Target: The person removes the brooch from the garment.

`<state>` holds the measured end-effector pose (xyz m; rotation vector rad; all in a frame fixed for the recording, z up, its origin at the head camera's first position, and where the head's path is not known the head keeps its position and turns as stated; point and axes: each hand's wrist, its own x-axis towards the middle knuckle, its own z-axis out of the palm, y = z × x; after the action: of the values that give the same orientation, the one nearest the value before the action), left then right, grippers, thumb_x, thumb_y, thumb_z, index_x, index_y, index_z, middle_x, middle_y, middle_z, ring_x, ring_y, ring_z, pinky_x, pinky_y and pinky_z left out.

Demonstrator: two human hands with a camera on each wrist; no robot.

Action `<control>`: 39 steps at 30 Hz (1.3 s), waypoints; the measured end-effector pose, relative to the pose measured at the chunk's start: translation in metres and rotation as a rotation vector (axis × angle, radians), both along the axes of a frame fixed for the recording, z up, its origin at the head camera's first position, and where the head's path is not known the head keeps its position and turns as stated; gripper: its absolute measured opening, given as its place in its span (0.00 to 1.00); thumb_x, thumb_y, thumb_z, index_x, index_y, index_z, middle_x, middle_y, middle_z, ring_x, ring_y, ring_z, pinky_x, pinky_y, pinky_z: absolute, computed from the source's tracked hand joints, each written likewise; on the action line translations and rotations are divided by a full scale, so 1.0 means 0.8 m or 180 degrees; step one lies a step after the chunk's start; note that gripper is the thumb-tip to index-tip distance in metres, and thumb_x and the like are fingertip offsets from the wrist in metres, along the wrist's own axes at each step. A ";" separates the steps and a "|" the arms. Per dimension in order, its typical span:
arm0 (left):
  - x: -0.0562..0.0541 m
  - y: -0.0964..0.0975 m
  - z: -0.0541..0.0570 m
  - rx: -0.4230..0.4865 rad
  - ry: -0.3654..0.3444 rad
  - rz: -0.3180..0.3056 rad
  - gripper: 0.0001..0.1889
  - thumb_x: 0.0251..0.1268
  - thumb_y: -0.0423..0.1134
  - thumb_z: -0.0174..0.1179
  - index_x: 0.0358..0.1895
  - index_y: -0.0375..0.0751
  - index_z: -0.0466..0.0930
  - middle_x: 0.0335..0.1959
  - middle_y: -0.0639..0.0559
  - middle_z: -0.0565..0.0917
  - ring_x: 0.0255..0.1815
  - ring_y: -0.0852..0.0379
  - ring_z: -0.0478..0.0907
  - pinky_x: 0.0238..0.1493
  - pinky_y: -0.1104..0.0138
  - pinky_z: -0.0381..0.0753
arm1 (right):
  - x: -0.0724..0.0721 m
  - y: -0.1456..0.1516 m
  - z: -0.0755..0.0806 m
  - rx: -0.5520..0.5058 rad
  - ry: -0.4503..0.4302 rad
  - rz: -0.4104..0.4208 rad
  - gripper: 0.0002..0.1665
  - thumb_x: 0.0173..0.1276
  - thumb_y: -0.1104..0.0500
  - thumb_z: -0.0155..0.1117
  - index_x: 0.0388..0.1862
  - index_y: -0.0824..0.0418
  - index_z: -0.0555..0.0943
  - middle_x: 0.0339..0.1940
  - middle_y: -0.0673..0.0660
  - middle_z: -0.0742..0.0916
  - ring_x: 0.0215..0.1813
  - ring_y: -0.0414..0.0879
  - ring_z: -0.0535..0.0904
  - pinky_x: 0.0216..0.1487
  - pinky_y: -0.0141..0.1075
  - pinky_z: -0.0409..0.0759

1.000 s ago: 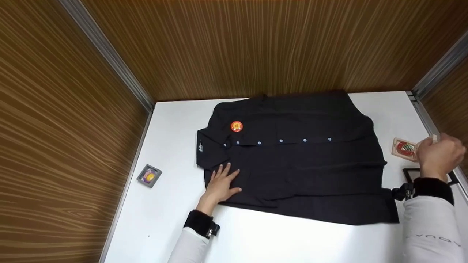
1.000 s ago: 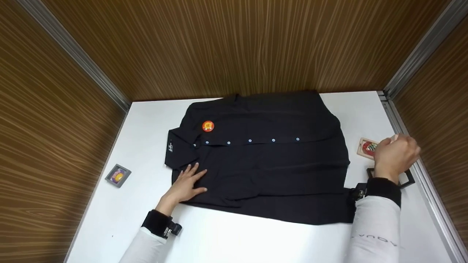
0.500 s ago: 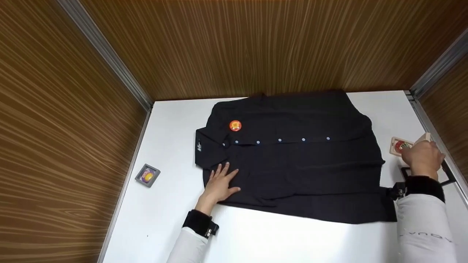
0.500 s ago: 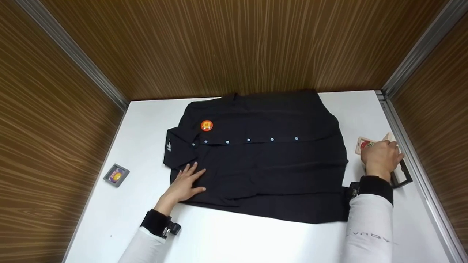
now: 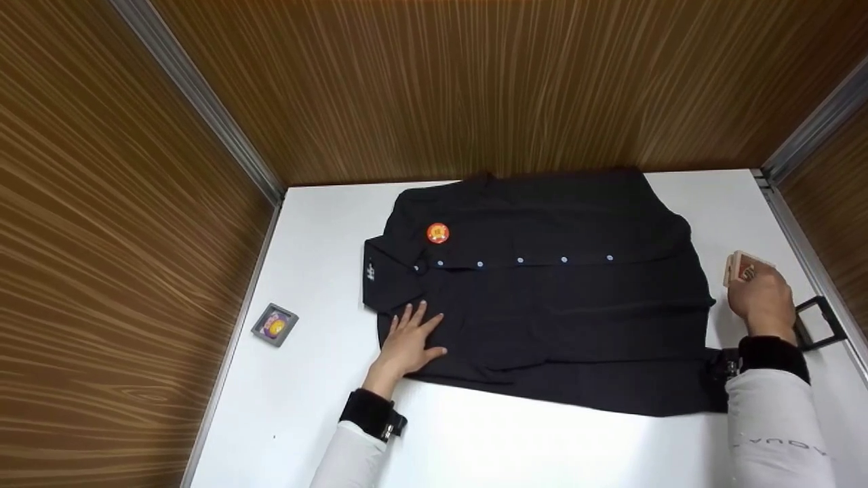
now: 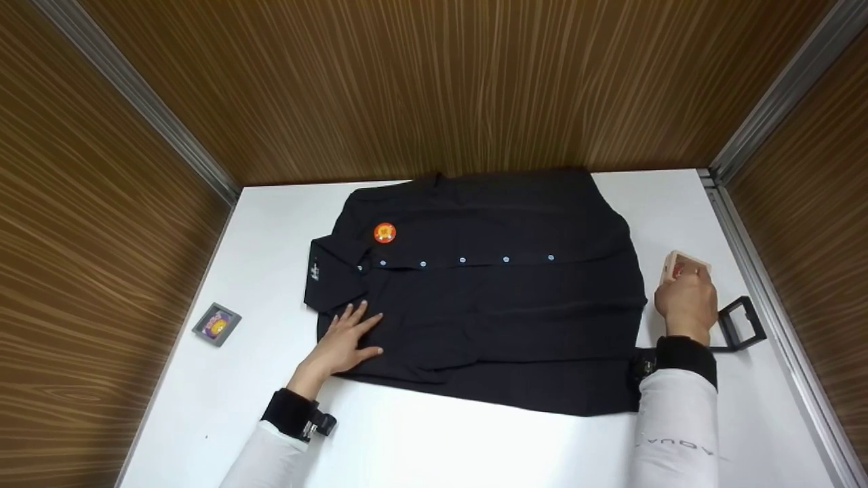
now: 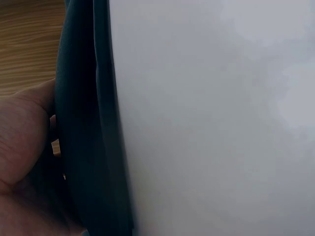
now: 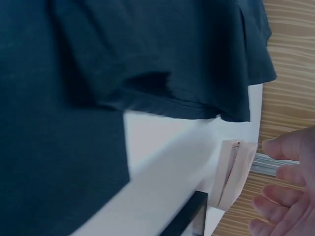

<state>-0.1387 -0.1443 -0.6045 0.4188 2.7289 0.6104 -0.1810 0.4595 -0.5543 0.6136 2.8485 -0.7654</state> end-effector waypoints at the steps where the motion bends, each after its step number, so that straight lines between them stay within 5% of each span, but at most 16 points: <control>1: 0.000 0.000 0.000 -0.0005 0.0005 -0.0003 0.37 0.69 0.54 0.68 0.78 0.47 0.70 0.85 0.35 0.56 0.86 0.31 0.48 0.83 0.36 0.50 | 0.001 0.000 -0.001 0.0022 0.0005 0.0008 0.36 0.75 0.57 0.44 0.73 0.80 0.59 0.68 0.86 0.66 0.70 0.83 0.63 0.70 0.70 0.67; 6: -0.001 0.000 -0.001 -0.0009 0.0022 -0.0003 0.36 0.69 0.54 0.68 0.78 0.47 0.71 0.85 0.35 0.56 0.86 0.31 0.48 0.83 0.36 0.50 | 0.006 -0.001 -0.007 0.0102 -0.0027 0.0197 0.39 0.67 0.63 0.41 0.76 0.79 0.57 0.74 0.85 0.61 0.73 0.84 0.58 0.72 0.70 0.64; 12: 0.000 0.001 0.000 0.0038 -0.0004 0.0037 0.36 0.70 0.54 0.67 0.78 0.47 0.70 0.85 0.35 0.56 0.86 0.31 0.47 0.84 0.37 0.49 | 0.008 -0.002 -0.013 0.0095 -0.0130 0.0413 0.38 0.73 0.60 0.41 0.80 0.70 0.55 0.80 0.81 0.54 0.74 0.85 0.55 0.70 0.74 0.64; 25: -0.002 0.001 -0.002 -0.0009 -0.0018 0.0016 0.37 0.70 0.55 0.67 0.78 0.47 0.70 0.85 0.35 0.56 0.86 0.31 0.47 0.84 0.37 0.49 | 0.008 0.000 -0.024 0.0196 -0.0108 0.0593 0.28 0.78 0.58 0.42 0.68 0.76 0.59 0.70 0.83 0.61 0.67 0.85 0.61 0.63 0.75 0.69; 39: 0.001 0.001 0.001 0.0040 -0.0024 0.0018 0.36 0.70 0.54 0.67 0.78 0.47 0.70 0.85 0.35 0.55 0.86 0.31 0.47 0.84 0.36 0.49 | 0.005 0.001 -0.024 0.0067 -0.0389 0.0617 0.43 0.69 0.63 0.45 0.81 0.74 0.48 0.76 0.85 0.53 0.75 0.84 0.51 0.71 0.75 0.62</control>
<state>-0.1377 -0.1438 -0.6039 0.4112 2.7214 0.6297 -0.1770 0.4606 -0.5736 0.3655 2.7551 -0.6440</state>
